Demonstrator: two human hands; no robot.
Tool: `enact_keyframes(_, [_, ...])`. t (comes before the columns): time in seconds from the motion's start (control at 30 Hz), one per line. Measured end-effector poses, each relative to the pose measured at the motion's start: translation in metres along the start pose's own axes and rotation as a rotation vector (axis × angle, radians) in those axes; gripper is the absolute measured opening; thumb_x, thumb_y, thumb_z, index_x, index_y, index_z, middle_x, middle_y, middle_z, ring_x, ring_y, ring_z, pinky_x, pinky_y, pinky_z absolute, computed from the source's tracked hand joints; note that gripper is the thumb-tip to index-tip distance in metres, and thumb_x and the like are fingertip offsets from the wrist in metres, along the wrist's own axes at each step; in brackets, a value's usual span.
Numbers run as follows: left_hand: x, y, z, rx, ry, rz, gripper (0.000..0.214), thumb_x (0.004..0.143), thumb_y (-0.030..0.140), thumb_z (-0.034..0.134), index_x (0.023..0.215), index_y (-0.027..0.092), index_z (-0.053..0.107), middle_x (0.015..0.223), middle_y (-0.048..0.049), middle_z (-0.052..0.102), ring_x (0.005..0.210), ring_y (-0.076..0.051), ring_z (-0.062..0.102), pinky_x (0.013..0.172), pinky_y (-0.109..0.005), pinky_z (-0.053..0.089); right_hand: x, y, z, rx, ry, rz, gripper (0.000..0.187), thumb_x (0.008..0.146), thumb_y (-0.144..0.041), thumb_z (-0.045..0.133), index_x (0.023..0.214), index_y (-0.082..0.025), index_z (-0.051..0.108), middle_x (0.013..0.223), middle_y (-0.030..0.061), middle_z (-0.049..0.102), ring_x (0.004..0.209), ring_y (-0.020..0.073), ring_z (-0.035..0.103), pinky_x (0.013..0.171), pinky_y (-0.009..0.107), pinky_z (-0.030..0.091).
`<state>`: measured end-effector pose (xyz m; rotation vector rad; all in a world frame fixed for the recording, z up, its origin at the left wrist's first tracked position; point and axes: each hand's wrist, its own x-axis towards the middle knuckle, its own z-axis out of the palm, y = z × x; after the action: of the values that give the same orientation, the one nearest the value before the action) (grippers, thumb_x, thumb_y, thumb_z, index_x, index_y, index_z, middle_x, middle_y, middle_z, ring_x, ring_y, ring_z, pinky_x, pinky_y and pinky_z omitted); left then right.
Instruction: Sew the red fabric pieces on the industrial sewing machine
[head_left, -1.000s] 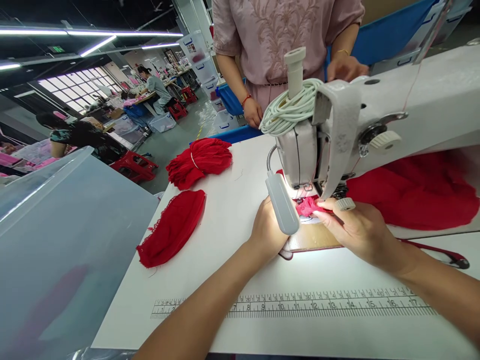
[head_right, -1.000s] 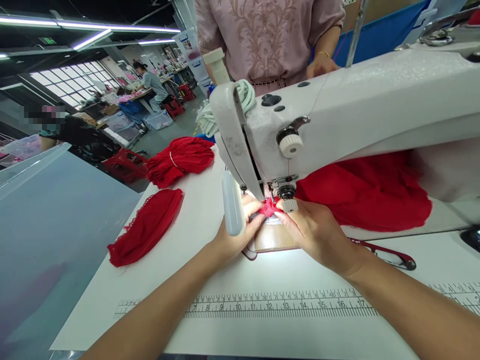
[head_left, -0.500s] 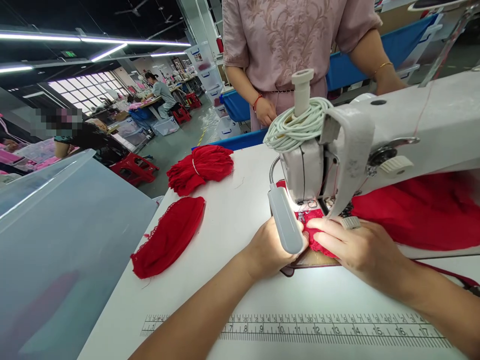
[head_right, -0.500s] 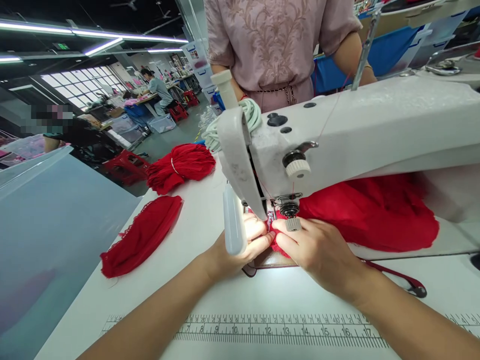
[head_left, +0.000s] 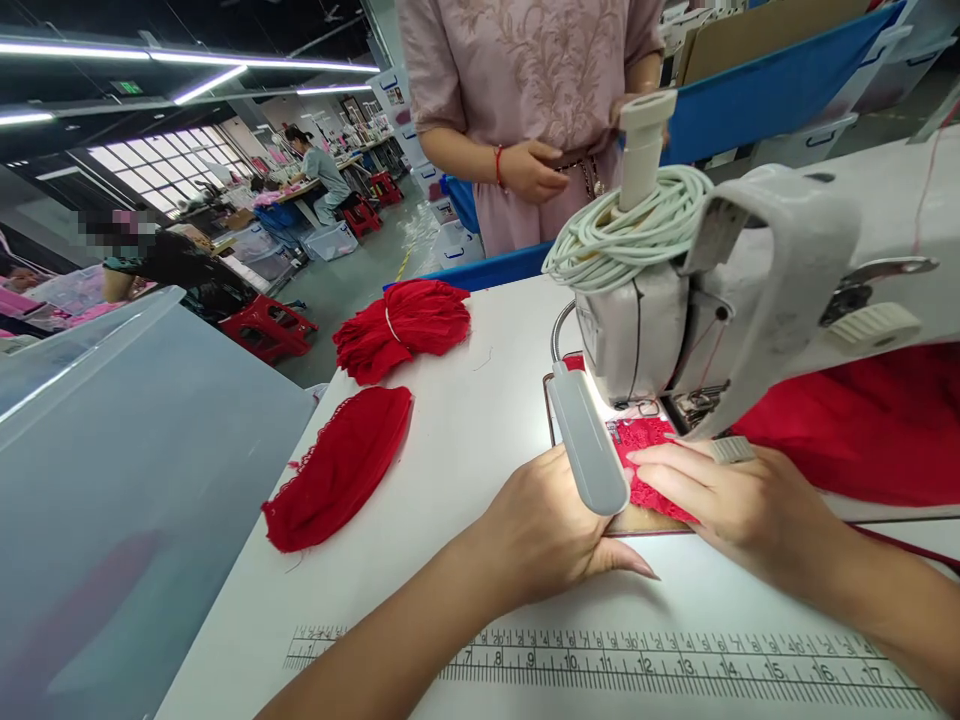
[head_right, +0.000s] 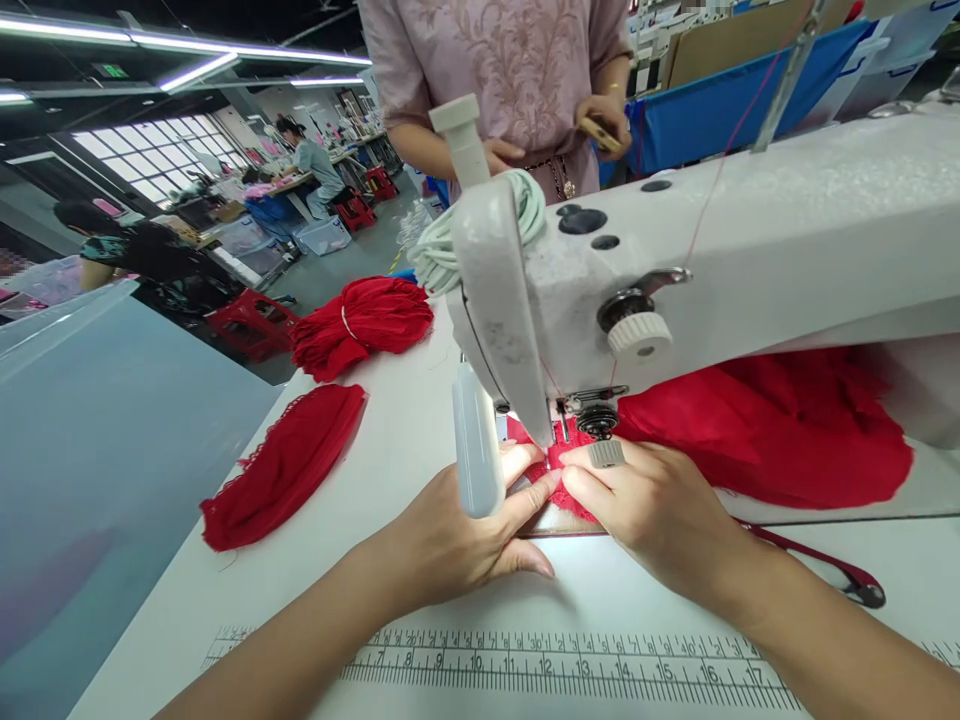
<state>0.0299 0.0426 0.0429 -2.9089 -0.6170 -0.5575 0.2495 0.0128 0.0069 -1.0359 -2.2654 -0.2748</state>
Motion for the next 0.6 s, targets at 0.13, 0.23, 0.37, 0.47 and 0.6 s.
enact_keyframes(0.13, [-0.001,0.005,0.001,0.062,-0.016,-0.022,0.073,0.093,0.066,0.018,0.115,0.015,0.066,0.118,-0.0161,0.063,0.103,-0.023,0.06,0.085,-0.034,0.054,0.0,-0.001,0.0,0.017,-0.022,0.006,0.033,0.095,-0.006,0.035,0.089,-0.017,0.066,0.091,0.0072,0.072,0.071,0.0163,0.06,0.051,0.027,0.032])
enact_keyframes(0.23, [0.0,0.008,0.001,0.058,-0.011,-0.027,0.072,0.094,0.064,0.019,0.114,0.015,0.066,0.114,-0.0154,0.065,0.105,-0.024,0.061,0.088,-0.035,0.053,0.0,0.0,-0.001,0.004,-0.034,0.001,0.033,0.095,-0.006,0.035,0.089,-0.016,0.066,0.098,0.008,0.072,0.074,0.0175,0.062,0.05,0.028,0.031])
enact_keyframes(0.37, [0.003,0.01,0.001,0.025,0.021,-0.034,0.07,0.095,0.063,0.019,0.113,0.014,0.067,0.107,-0.0133,0.068,0.104,-0.023,0.062,0.09,-0.036,0.053,0.0,0.001,-0.001,-0.022,-0.027,-0.024,0.031,0.096,-0.007,0.036,0.094,-0.015,0.066,0.102,0.0076,0.073,0.079,0.0188,0.064,0.055,0.029,0.039])
enact_keyframes(0.47, [0.001,0.012,0.002,0.056,0.009,-0.052,0.07,0.095,0.063,0.02,0.114,0.013,0.066,0.108,-0.0146,0.068,0.102,-0.023,0.063,0.085,-0.035,0.055,0.003,0.001,-0.003,-0.047,-0.03,-0.048,0.03,0.096,-0.008,0.038,0.093,-0.014,0.067,0.099,0.0067,0.075,0.076,0.0182,0.065,0.057,0.028,0.042])
enact_keyframes(0.6, [-0.001,0.015,0.004,0.106,0.018,-0.065,0.068,0.095,0.062,0.025,0.115,0.012,0.065,0.111,-0.0164,0.068,0.107,-0.025,0.063,0.088,-0.038,0.054,0.009,-0.001,-0.008,-0.089,-0.049,-0.029,0.032,0.092,-0.003,0.04,0.087,-0.014,0.07,0.087,0.0048,0.076,0.065,0.0166,0.064,0.046,0.029,0.034])
